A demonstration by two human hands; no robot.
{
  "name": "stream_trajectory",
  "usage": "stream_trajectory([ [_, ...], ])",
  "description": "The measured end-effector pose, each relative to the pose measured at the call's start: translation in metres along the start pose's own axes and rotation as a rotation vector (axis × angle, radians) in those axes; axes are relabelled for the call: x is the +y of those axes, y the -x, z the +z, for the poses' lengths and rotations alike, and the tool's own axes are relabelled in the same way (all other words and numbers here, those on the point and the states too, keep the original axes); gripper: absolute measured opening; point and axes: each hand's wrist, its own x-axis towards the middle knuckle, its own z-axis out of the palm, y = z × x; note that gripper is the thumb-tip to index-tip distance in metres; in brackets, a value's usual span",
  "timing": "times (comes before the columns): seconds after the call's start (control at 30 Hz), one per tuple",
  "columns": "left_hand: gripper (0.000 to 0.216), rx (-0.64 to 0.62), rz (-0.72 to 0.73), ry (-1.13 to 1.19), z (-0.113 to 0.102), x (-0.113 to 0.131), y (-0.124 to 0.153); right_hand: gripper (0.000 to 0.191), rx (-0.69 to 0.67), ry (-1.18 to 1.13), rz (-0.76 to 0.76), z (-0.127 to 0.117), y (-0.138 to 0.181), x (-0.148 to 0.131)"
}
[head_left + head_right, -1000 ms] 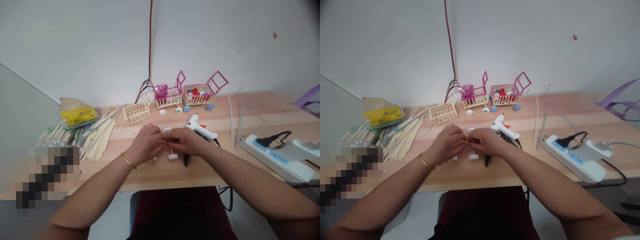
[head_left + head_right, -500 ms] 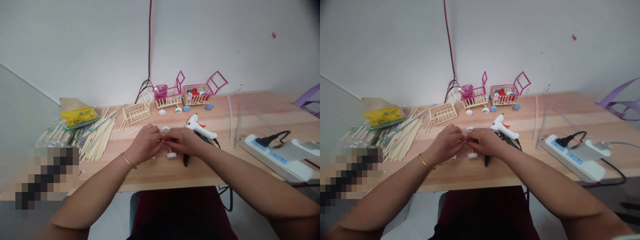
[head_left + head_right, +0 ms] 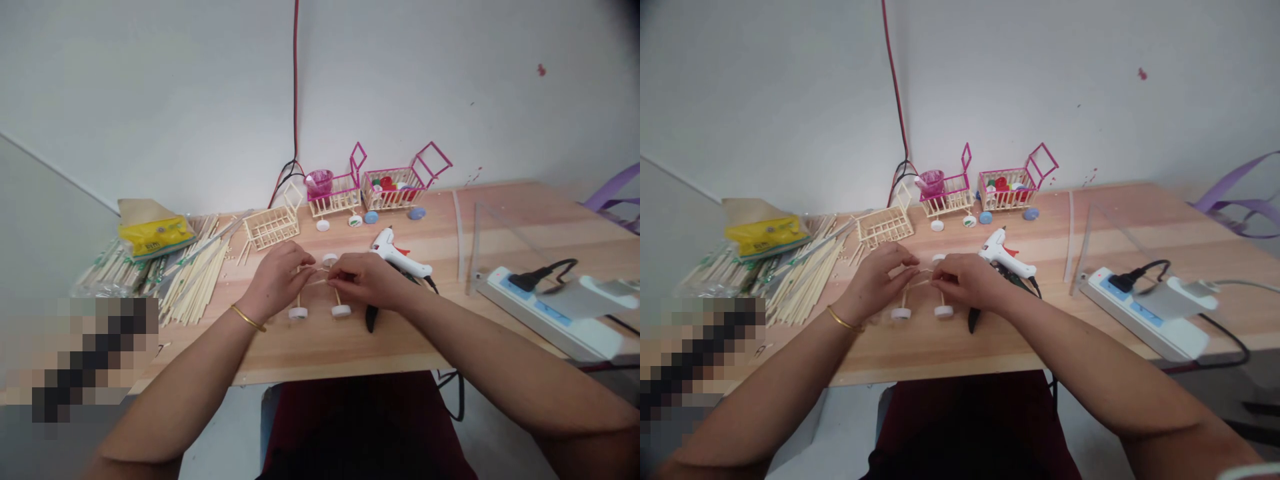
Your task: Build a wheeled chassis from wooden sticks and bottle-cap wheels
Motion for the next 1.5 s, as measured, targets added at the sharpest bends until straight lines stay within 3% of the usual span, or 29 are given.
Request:
stream_trajectory([
  [0.23,0.010,-0.059,-0.010,-0.004,0.008,-0.006,-0.002,0.011,0.132,-0.039,0.026,0.002,-0.001,0.004],
  [1.37,0.012,-0.110,0.013,0.029,0.010,-0.006,-0.007,0.014,0.091,0.039,0.045,0.013,-0.006,0.005],
  [1.5,0.014,-0.006,-0.046,0.079,0.006,-0.012,-0.006,0.013,0.106,0.024,0.040,0.012,-0.006,0.007],
])
